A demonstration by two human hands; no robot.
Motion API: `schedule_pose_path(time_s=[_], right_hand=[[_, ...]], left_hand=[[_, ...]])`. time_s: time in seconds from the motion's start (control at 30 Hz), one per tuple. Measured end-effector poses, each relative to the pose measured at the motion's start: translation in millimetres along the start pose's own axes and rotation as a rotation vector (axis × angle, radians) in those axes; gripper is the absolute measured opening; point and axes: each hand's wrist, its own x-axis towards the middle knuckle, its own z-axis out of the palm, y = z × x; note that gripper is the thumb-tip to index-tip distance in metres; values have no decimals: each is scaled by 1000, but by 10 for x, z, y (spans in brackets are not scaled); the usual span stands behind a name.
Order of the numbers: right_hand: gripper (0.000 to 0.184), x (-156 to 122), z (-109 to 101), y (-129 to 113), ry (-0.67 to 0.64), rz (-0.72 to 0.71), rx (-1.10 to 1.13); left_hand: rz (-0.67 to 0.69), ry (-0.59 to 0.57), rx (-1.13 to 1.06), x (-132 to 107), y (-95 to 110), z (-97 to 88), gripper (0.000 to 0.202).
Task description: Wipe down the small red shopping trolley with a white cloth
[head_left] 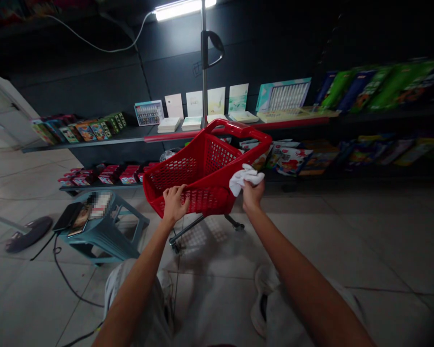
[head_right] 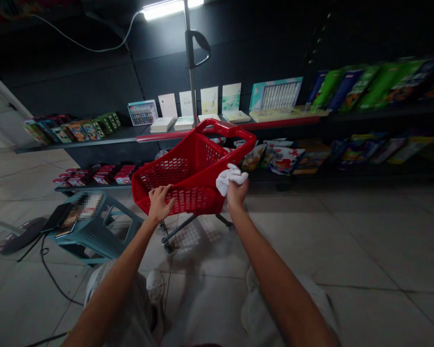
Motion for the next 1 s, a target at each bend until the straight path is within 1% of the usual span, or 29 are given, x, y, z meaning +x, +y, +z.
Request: schedule_pose_path(time_s=[0.03, 0.1, 0.23, 0.27, 0.3, 0.33, 0.43, 0.47, 0.5, 0.57, 0.67, 0.83, 1.0], right_hand=[[36, 60, -37, -63, -8, -72, -45], [42, 135, -115, -196, -23, -227, -110], [41, 109, -217, -484, -3, -486, -224], [40, 77, -219, -556, -23, -556, -260], [39, 41, -212, -622, -72, -628, -303], [39, 1, -199, -681, -149, -697, -354], [41, -117, -150, -791, -408, -843, -521], [43, -152, -136, -807, -460, -865, -567], [44, -184, -125, -815, -486, -877, -600], [46, -232, -110, -819, -487, -888, -633], [44, -248, -108, -817, -433, -905, -658], [42, -150, -176, -854, -290, -928, -691], [42, -75, -263, -932, -258, -977, -645]], left_hand=[[-5, 6, -3, -6, -4, -8, 48], [-21, 20, -7, -19, -10, -23, 46], [-52, 46, -21, -34, -18, -47, 37], [-64, 49, -22, -34, -23, -53, 35], [-79, 50, -22, -32, -31, -60, 34], [-94, 48, -21, -30, -41, -67, 33], [-129, 42, -29, -24, -91, -96, 31], [-138, 46, -33, -23, -113, -107, 30], [-145, 55, -36, -21, -137, -117, 28], [-157, 79, -43, -16, -189, -135, 27], [-193, 107, -54, 8, -269, -149, 27], [-332, 167, -32, 80, -408, -167, 29], [-428, 230, -84, 121, -585, -254, 33]])
